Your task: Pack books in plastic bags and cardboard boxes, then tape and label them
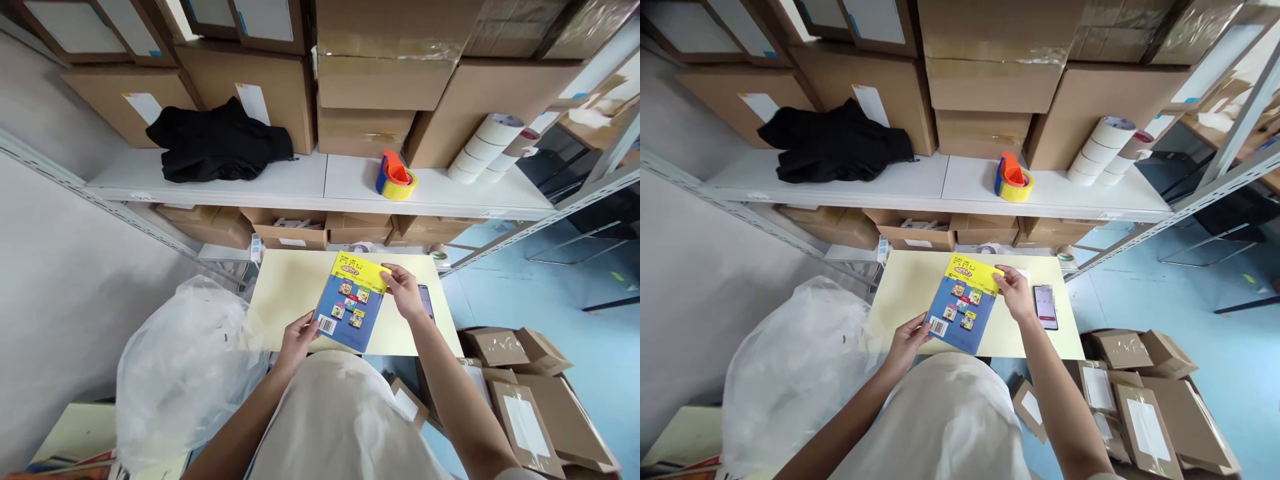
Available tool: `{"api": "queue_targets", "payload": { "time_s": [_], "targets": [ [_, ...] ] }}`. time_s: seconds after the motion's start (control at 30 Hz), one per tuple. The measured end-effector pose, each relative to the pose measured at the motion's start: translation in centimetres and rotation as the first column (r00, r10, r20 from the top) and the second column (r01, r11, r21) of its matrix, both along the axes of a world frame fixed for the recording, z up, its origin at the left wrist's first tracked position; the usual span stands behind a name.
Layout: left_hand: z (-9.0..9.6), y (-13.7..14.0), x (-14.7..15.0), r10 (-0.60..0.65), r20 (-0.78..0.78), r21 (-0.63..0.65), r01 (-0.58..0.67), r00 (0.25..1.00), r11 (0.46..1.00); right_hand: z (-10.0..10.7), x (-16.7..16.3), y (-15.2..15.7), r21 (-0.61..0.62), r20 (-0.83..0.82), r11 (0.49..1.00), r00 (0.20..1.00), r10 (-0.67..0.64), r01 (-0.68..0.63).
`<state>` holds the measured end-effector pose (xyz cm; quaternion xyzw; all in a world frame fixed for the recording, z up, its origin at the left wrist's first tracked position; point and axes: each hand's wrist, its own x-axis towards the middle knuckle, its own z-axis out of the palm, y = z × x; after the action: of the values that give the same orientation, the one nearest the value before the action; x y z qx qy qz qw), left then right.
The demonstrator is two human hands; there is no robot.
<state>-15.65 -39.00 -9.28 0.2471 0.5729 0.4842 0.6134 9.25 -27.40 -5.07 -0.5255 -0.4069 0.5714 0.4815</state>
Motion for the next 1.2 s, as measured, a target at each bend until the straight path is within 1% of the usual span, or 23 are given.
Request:
{"api": "queue_targets", "payload": {
  "time_s": [0.07, 0.17, 0.23, 0.3, 0.37, 0.43, 0.5, 0.53, 0.6, 0.67, 0.7, 0.77, 0.83, 0.9, 0.93, 1.0, 1.1, 1.2],
  "targets": [
    [0.1, 0.0, 0.0, 0.002, 0.008, 0.024, -0.002, 1.000, 1.000, 0.0, 0.2, -0.4, 0.001, -0.004, 1.000, 1.000, -0.009, 0.009],
    [0.4, -0.2, -0.1, -0.044, 0.051, 0.051, 0.041, 0.998, 0.998, -0.3, 0.4, -0.8, 0.006, -0.018, 1.000, 1.000, -0.024, 0.024],
    [0.4, -0.3, -0.2, -0.033, 0.081, 0.055, 0.029, 0.996, 0.998, -0.4, 0.4, -0.8, 0.003, -0.055, 1.000, 0.998, -0.019, 0.020],
    [0.3, -0.3, -0.4, 0.017, 0.111, 0.050, -0.022, 0.994, 0.999, -0.3, 0.4, -0.6, 0.009, -0.100, 1.000, 0.995, 0.017, -0.016],
    [0.3, -0.3, -0.6, 0.054, 0.157, 0.041, -0.061, 0.986, 0.997, 0.0, 0.4, -0.4, 0.056, -0.093, 0.994, 0.991, 0.100, -0.095],
    [0.3, -0.1, -0.8, 0.042, 0.207, 0.032, -0.050, 0.977, 0.998, 0.6, 0.4, 0.1, 0.134, -0.016, 0.969, 0.977, 0.211, -0.207],
    [0.4, 0.1, -0.8, 0.010, 0.243, 0.020, -0.016, 0.970, 1.000, 1.6, 0.4, 0.7, 0.219, 0.096, 0.927, 0.952, 0.290, -0.305],
    [0.4, 0.2, -0.8, -0.005, 0.255, 0.014, 0.002, 0.967, 1.000, 2.1, 0.4, 1.1, 0.268, 0.156, 0.902, 0.940, 0.304, -0.337],
    [0.4, 0.3, -0.5, -0.030, 0.272, 0.008, 0.029, 0.962, 1.000, 3.2, 0.3, 1.8, 0.372, 0.272, 0.852, 0.921, 0.280, -0.369],
    [0.2, 0.3, -0.4, -0.075, 0.263, 0.006, 0.076, 0.962, 0.997, 4.2, 0.2, 2.4, 0.422, 0.354, 0.810, 0.897, 0.266, -0.407],
    [0.1, 0.3, -0.4, -0.109, 0.241, 0.005, 0.111, 0.964, 0.994, 4.5, 0.2, 2.7, 0.409, 0.365, 0.807, 0.887, 0.284, -0.427],
    [0.0, 0.5, -0.7, -0.174, 0.187, -0.002, 0.177, 0.967, 0.984, 4.9, 0.0, 3.0, 0.320, 0.318, 0.830, 0.877, 0.360, -0.456],
    [0.3, 0.8, -1.6, -0.172, 0.155, 0.019, 0.171, 0.973, 0.985, 4.8, -0.3, 3.2, 0.227, 0.226, 0.857, 0.881, 0.416, -0.463],
    [1.0, 1.4, -2.5, -0.148, 0.123, 0.100, 0.136, 0.981, 0.986, 4.6, -0.6, 3.4, 0.175, 0.183, 0.864, 0.878, 0.442, -0.472],
    [1.5, 1.7, -2.8, -0.157, 0.083, 0.148, 0.143, 0.984, 0.979, 4.4, -0.9, 3.5, 0.163, 0.191, 0.861, 0.871, 0.452, -0.482],
    [2.4, 2.2, -3.1, -0.209, -0.055, 0.214, 0.216, 0.976, 0.953, 4.2, -1.4, 3.7, 0.154, 0.243, 0.847, 0.851, 0.466, -0.508],
    [3.0, 2.5, -2.3, -0.258, -0.284, 0.201, 0.321, 0.923, 0.926, 3.7, -2.3, 4.0, 0.178, 0.327, 0.829, 0.826, 0.459, -0.531],
    [2.9, 2.2, -1.3, -0.222, -0.440, 0.184, 0.329, 0.870, 0.926, 3.3, -3.0, 4.1, 0.203, 0.362, 0.835, 0.831, 0.422, -0.512]
  ]
}}
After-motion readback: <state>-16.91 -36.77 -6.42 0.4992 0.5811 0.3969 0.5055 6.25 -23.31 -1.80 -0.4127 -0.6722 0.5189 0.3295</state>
